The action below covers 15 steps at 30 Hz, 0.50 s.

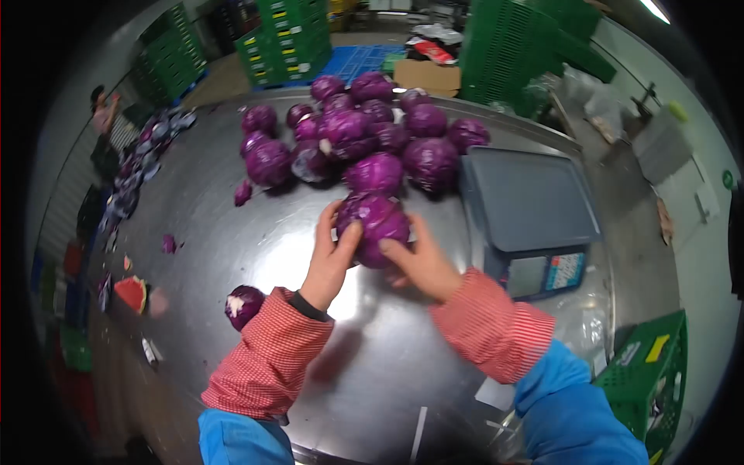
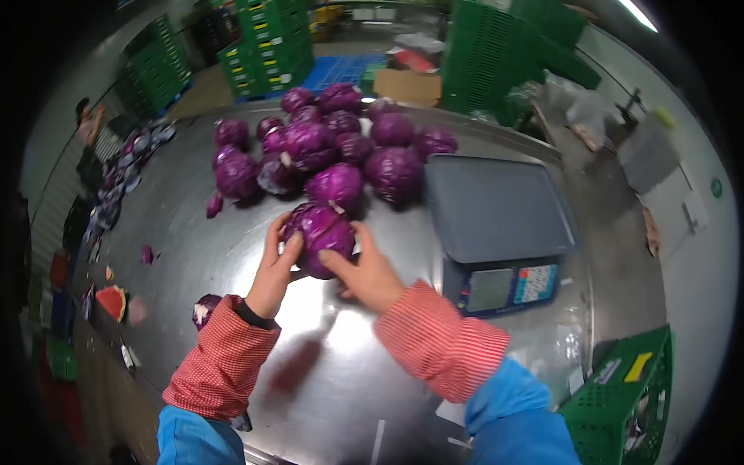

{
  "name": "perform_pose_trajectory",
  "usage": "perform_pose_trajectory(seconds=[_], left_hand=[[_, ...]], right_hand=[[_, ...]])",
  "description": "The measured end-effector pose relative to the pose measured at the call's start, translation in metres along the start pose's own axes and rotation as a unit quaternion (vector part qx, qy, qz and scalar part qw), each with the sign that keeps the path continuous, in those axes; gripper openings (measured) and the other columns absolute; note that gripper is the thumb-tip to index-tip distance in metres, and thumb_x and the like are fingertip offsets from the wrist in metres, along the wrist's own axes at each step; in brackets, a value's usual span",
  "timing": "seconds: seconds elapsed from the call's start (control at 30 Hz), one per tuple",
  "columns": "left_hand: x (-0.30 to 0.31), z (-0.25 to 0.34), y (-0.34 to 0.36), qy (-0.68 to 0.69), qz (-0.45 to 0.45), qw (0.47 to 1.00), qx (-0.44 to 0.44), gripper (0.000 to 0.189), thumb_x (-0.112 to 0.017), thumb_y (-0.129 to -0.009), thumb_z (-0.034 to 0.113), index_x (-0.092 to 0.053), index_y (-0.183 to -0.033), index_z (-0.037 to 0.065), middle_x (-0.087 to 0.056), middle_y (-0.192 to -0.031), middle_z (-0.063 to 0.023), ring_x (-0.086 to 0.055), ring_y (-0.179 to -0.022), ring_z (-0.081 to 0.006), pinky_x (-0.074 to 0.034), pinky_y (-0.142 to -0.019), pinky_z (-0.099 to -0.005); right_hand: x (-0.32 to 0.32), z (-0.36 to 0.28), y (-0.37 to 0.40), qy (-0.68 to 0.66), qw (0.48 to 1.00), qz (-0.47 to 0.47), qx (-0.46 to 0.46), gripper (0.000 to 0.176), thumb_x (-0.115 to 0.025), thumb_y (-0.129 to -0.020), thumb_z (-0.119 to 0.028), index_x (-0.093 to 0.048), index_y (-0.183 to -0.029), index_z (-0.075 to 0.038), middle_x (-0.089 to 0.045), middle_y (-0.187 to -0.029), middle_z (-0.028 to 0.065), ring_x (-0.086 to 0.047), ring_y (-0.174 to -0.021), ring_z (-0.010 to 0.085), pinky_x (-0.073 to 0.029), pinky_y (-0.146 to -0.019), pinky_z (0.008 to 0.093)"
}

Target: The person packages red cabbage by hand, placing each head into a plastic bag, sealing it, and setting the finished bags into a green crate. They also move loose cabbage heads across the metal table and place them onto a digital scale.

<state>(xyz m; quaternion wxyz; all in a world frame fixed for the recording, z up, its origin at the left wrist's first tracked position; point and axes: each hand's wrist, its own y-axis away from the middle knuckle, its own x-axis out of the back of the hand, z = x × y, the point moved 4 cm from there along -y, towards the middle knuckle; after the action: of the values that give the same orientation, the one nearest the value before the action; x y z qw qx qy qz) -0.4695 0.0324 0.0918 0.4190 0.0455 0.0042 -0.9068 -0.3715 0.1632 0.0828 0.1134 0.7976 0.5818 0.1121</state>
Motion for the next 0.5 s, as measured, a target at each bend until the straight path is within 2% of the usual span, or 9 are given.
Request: perform_pose_trajectory(seconds=[0.1, 0.17, 0.2, 0.27, 0.33, 0.37, 0.4, 0.47, 0.5], left_hand=[[-0.087, 0.012, -0.027, -0.082, -0.086, 0.981, -0.152, 0.055, -0.051, -0.095, 0.032, -0.029, -0.141, 0.013, -0.038, -0.133, -0.012, -0.043, -0.119, -0.0231, -0.04, -0.094, -0.031], [-0.149, 0.02, -0.046, -0.117, -0.093, 0.964, -0.219, 0.054, -0.052, -0.095, 0.029, -0.031, -0.139, 0.005, -0.048, -0.123, -0.0145, -0.045, -0.115, -0.0202, -0.039, -0.095, -0.0312], [-0.176, 0.013, -0.062, -0.083, -0.113, 0.968, -0.21, 0.053, -0.054, -0.094, 0.032, -0.037, -0.135, 0.002, -0.053, -0.119, -0.0192, -0.048, -0.115, -0.0252, -0.039, -0.096, -0.0329], [-0.215, 0.007, -0.074, -0.256, -0.095, 0.948, -0.162, 0.059, -0.048, -0.09, 0.046, -0.045, -0.128, 0.001, -0.054, -0.121, -0.0253, -0.04, -0.124, -0.0407, -0.035, -0.101, -0.0433], [-0.235, 0.005, -0.069, -0.338, -0.089, 0.928, -0.133, 0.059, -0.044, -0.092, 0.049, -0.047, -0.129, 0.004, -0.053, -0.123, -0.0258, -0.043, -0.123, -0.04, -0.036, -0.101, -0.0419], [-0.24, 0.008, -0.066, -0.385, -0.087, 0.906, -0.156, 0.061, -0.04, -0.092, 0.052, -0.046, -0.131, 0.006, -0.052, -0.126, -0.0237, -0.042, -0.125, -0.039, -0.034, -0.103, -0.0443], [-0.242, 0.012, -0.065, -0.366, -0.107, 0.909, -0.17, 0.062, -0.039, -0.092, 0.053, -0.048, -0.129, 0.004, -0.057, -0.121, -0.0223, -0.041, -0.124, -0.0405, -0.034, -0.102, -0.045], [-0.234, 0.001, -0.085, -0.321, -0.121, 0.922, -0.181, 0.059, -0.04, -0.093, 0.049, -0.048, -0.128, 0.002, -0.056, -0.121, -0.0245, -0.046, -0.12, -0.04, -0.036, -0.101, -0.0428], [-0.225, 0.003, -0.087, -0.28, -0.086, 0.94, -0.176, 0.059, -0.04, -0.094, 0.047, -0.048, -0.128, 0.0, -0.055, -0.122, -0.0248, -0.048, -0.119, -0.0386, -0.037, -0.1, -0.0407]], right_hand=[[0.093, -0.035, 0.051, 0.134, 0.966, 0.172, 0.14, 0.065, -0.066, -0.083, -0.039, -0.038, -0.128, -0.001, -0.063, -0.101, 0.0183, -0.064, -0.095, 0.0275, -0.051, -0.078, 0.0343], [0.152, -0.046, 0.072, 0.201, 0.939, 0.235, 0.153, 0.063, -0.064, -0.084, -0.042, -0.041, -0.127, -0.002, -0.063, -0.103, 0.0203, -0.063, -0.097, 0.0311, -0.049, -0.084, 0.0363], [0.178, -0.045, 0.077, 0.221, 0.929, 0.256, 0.146, 0.064, -0.062, -0.084, -0.045, -0.042, -0.127, -0.003, -0.063, -0.106, 0.0216, -0.063, -0.099, 0.0333, -0.048, -0.086, 0.0378], [0.219, -0.032, 0.082, 0.313, 0.901, 0.281, 0.105, 0.07, -0.056, -0.085, -0.054, -0.039, -0.131, -0.004, -0.062, -0.108, 0.0238, -0.061, -0.102, 0.0365, -0.046, -0.089, 0.0397], [0.247, -0.007, 0.08, 0.351, 0.885, 0.288, 0.098, 0.073, -0.054, -0.085, -0.057, -0.038, -0.134, -0.005, -0.061, -0.109, 0.0248, -0.06, -0.104, 0.0373, -0.045, -0.09, 0.0406], [0.255, -0.002, 0.087, 0.346, 0.893, 0.272, 0.094, 0.075, -0.05, -0.086, -0.06, -0.036, -0.137, -0.007, -0.062, -0.104, 0.0253, -0.061, -0.101, 0.0368, -0.045, -0.091, 0.0404], [0.255, -0.011, 0.1, 0.334, 0.9, 0.275, 0.054, 0.075, -0.049, -0.086, -0.061, -0.036, -0.137, -0.007, -0.062, -0.101, 0.0242, -0.063, -0.096, 0.0359, -0.047, -0.086, 0.0396], [0.255, -0.026, 0.124, 0.304, 0.911, 0.278, -0.031, 0.075, -0.046, -0.087, -0.062, -0.035, -0.138, -0.008, -0.064, -0.095, 0.0219, -0.066, -0.087, 0.0341, -0.051, -0.078, 0.0381], [0.277, -0.007, 0.118, 0.295, 0.903, 0.312, 0.011, 0.074, -0.041, -0.088, -0.064, -0.037, -0.137, -0.009, -0.062, -0.079, 0.015, -0.065, -0.065, 0.025, -0.051, -0.059, 0.032]])
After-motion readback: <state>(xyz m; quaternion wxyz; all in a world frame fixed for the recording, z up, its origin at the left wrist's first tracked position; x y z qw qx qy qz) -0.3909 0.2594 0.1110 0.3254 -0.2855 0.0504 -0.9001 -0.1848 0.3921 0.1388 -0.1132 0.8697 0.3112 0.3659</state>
